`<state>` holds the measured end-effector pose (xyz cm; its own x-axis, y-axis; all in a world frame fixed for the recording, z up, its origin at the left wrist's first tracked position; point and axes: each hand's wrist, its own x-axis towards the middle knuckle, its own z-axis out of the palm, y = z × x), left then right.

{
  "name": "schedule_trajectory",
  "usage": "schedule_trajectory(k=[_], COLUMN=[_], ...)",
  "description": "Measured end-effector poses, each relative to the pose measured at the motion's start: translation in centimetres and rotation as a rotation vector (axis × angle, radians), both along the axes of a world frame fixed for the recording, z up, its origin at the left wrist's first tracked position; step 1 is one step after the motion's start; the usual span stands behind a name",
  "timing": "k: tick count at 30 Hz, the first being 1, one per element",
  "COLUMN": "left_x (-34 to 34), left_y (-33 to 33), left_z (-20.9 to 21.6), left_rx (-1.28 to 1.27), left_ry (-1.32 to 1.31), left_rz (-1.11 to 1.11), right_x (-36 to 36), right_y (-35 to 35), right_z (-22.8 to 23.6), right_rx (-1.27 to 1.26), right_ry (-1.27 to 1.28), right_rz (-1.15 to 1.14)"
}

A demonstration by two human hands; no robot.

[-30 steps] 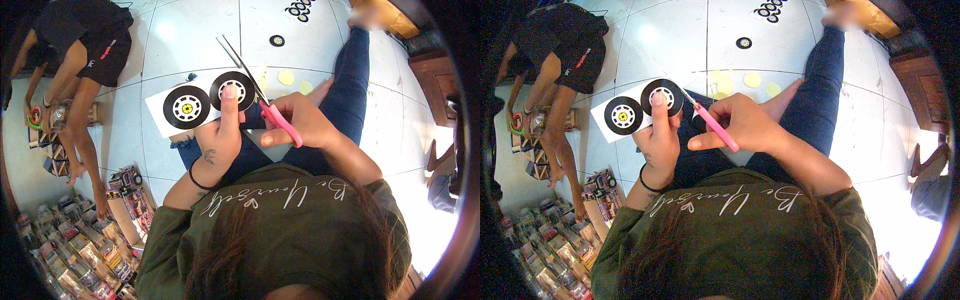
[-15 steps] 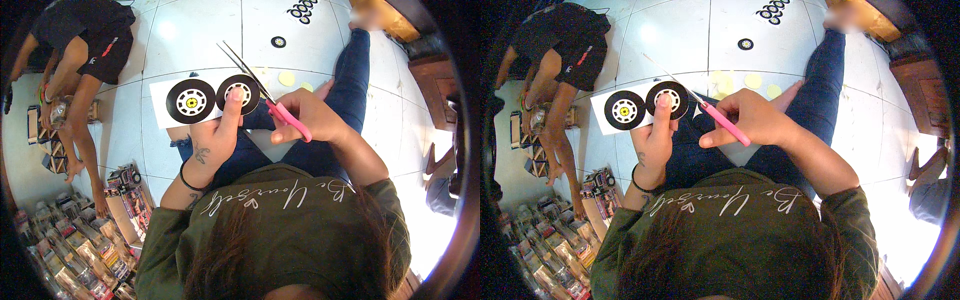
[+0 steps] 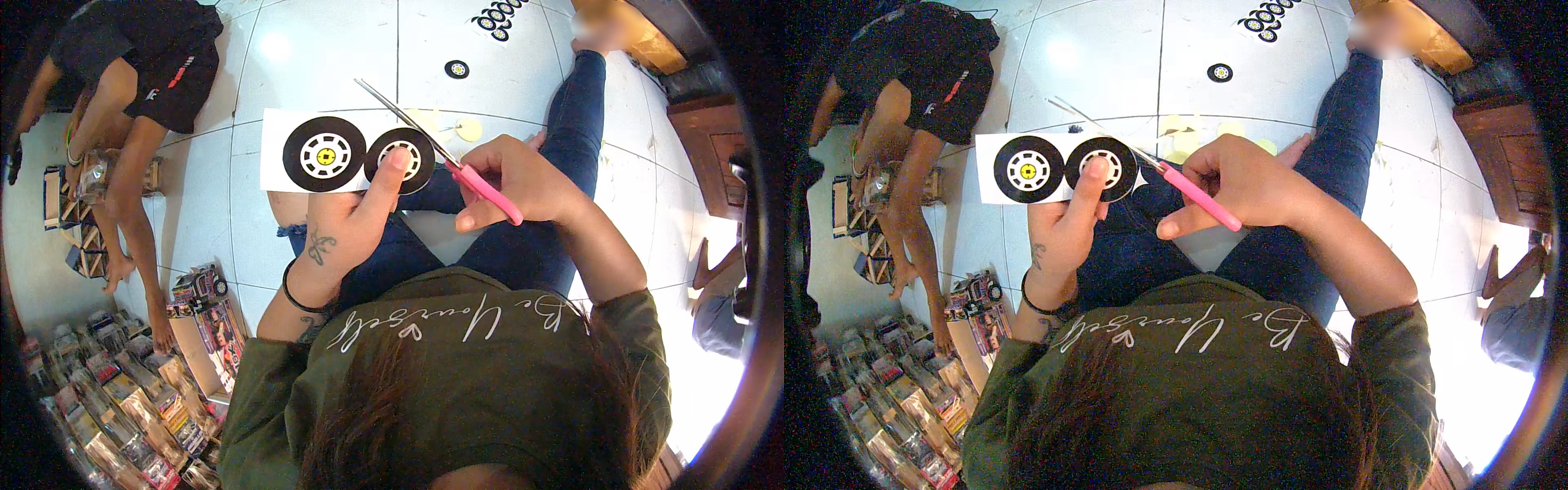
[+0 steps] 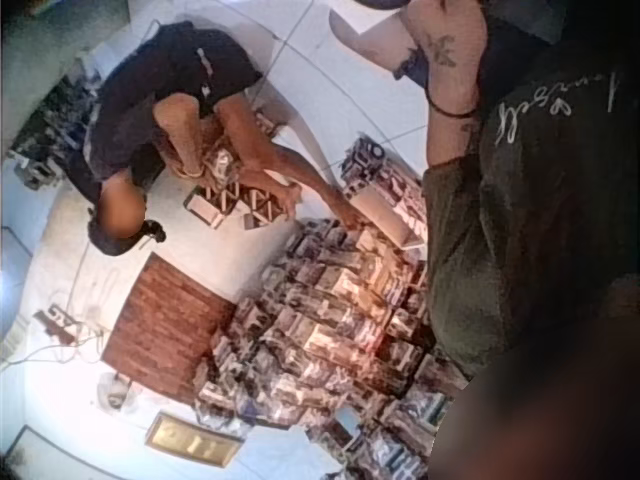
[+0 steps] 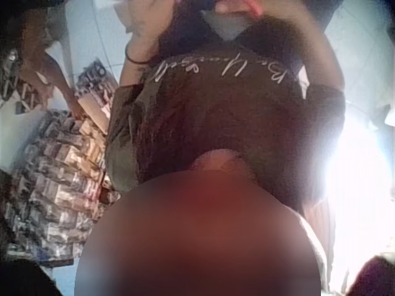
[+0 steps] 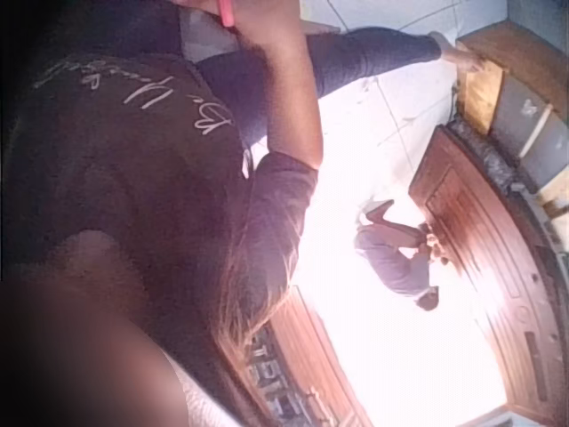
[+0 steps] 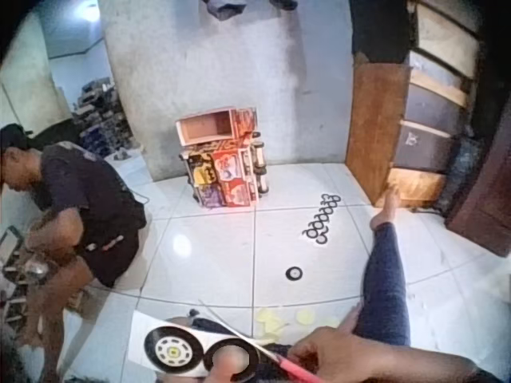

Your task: The person cuts out circular paper wheel designs from a sheet using scissors and then attaches them to small cylindrical objects. They also handle yellow circular pieces and a toy truck box during the process.

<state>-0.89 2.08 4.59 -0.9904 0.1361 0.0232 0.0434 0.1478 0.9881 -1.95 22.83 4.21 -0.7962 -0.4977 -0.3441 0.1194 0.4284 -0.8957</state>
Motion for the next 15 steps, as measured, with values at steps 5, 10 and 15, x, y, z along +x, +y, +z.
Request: schedule_trajectory(k=[5,10,15], left_x=[-0.2,-0.4,-0.5], left_y=[-0.1,-0.4,-0.8], left_z=[0.3,0.4,0.8], left_rx=[-0.016,-0.050,-0.064], left_ry=[-0.012,-0.048,-0.099], left_rz=[-0.046,-0.104,-0.153], right_x=[-0.4,-0.6,-0.8], right_y=[0.5,0.7,1.0], right_z=[0.4,0.9,1.4], right_rx=[0.070,0.102,0.153], right_ry=[0.014,0.014,0.002], right_rz=[0.032,0.053,0.069])
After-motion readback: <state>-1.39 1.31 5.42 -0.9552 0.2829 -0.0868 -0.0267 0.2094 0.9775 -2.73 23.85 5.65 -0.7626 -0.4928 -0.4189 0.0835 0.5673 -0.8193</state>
